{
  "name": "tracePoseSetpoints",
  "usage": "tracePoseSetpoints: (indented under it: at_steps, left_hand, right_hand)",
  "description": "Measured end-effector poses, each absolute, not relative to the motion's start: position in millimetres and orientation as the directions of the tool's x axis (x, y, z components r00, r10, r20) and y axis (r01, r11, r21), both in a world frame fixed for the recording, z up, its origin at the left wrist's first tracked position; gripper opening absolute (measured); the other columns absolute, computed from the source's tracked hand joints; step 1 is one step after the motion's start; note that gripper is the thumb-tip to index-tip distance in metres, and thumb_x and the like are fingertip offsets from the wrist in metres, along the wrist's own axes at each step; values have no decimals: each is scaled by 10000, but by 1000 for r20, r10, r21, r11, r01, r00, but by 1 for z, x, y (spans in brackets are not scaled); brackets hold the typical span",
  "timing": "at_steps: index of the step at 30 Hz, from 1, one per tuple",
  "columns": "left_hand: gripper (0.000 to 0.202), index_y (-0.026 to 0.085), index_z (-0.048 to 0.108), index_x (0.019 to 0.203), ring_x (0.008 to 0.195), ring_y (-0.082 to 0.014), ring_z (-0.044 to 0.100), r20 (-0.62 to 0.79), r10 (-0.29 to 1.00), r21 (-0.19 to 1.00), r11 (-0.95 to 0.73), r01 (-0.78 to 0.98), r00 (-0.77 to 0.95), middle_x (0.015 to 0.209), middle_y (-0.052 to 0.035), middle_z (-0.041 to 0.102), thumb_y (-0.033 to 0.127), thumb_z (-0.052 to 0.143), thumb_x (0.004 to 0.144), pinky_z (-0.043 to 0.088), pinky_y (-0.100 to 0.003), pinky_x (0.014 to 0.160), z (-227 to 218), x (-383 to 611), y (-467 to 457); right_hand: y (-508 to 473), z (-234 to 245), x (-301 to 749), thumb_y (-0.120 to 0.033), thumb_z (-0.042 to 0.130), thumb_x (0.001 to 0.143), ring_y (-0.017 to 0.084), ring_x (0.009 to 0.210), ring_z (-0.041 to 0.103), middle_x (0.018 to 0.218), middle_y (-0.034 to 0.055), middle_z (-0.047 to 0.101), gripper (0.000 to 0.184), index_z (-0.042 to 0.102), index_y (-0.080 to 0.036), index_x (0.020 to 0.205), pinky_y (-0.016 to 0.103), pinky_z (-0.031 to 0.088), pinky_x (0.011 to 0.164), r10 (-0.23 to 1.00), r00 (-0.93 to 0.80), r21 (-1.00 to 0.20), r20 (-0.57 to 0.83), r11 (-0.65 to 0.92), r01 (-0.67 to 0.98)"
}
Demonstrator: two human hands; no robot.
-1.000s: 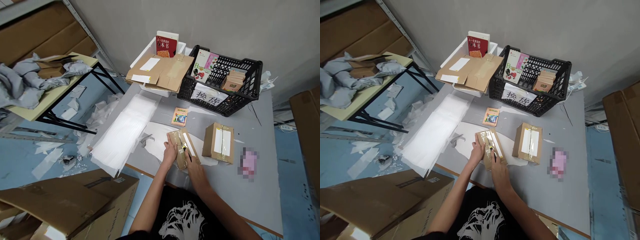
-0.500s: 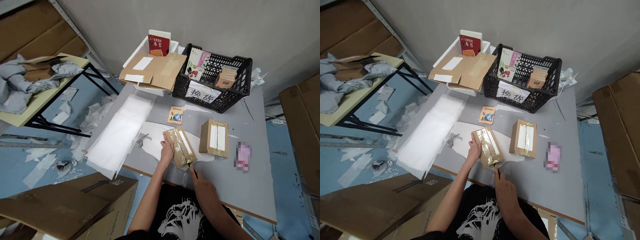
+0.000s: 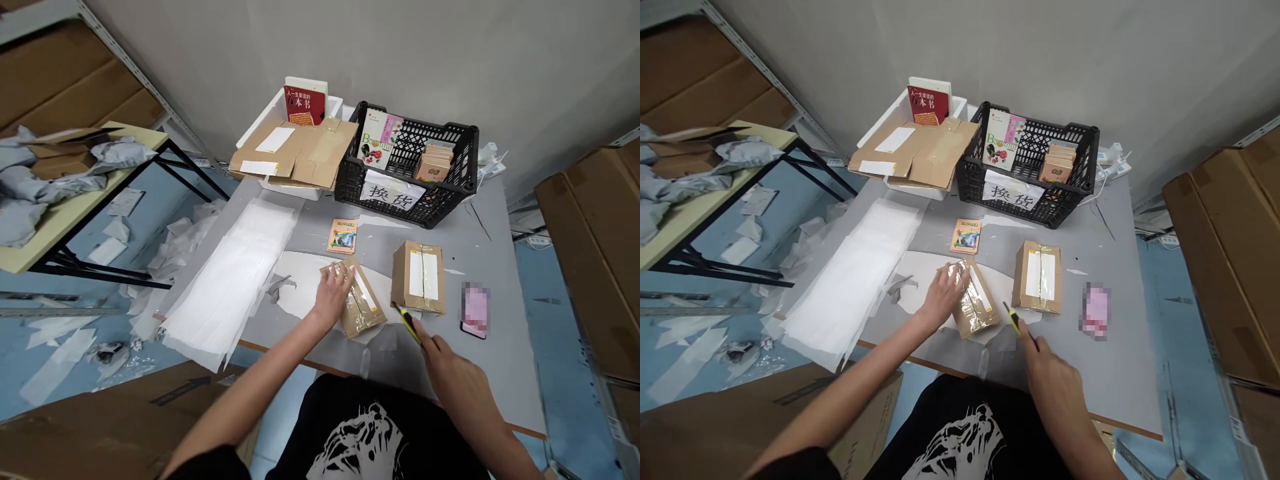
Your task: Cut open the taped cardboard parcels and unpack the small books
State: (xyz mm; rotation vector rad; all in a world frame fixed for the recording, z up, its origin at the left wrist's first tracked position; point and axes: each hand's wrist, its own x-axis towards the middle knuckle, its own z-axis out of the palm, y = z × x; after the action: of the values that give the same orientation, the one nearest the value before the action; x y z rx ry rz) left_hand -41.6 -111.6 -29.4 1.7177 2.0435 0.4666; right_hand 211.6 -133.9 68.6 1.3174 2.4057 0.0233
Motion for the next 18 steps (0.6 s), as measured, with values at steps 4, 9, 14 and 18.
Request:
tracePoseSetpoints:
  at_steps: [4,9,14,18]
  left_hand:
    - [521,387,529,1237,1334,-310,349,-41,930,693,-237,681,365,1264,-44,572,258,502,733,293,-586,1045,-43,-32,-98]
    - [749,393,439,1314,1179,-322,493,-23,880,744,-302,596,475,1125,-91,627,298,641,599,394,-543,946,-47,-25,-84]
    - [847,261,411,1369,1239,-358,400,-142,849,651,-307,694,509,1262,-170,522,410,691,585,294,-531,1016,-25,-49,-76]
    - [1026,221,291,1430,1294,-389,303,-111,929,526,-246,814,353,1353,-179,399,508,708,538,208,-540,1052,-19,-75,-87]
  right_hand:
    - [-116,60,214,-152,415,908,130,520,608,864,36,642,588,254,-265,1462,224,368,392,878,-412,152,-243,454,878]
    - [-107,49,202,-210,394,939,161,679,664,1001,53,675,533,277,-273,1456,240,449,490,893,-346,-16,-288,357,934]
    - [-106,44,200,-197,384,928,175,765,677,1042,48,690,533,296,-275,1448,253,499,562,891,-400,-209,-213,358,910]
    - [-101,43,190,-206,365,927,182,817,676,1081,51,683,535,288,-272,1452,267,529,615,879,-467,-348,-96,410,843]
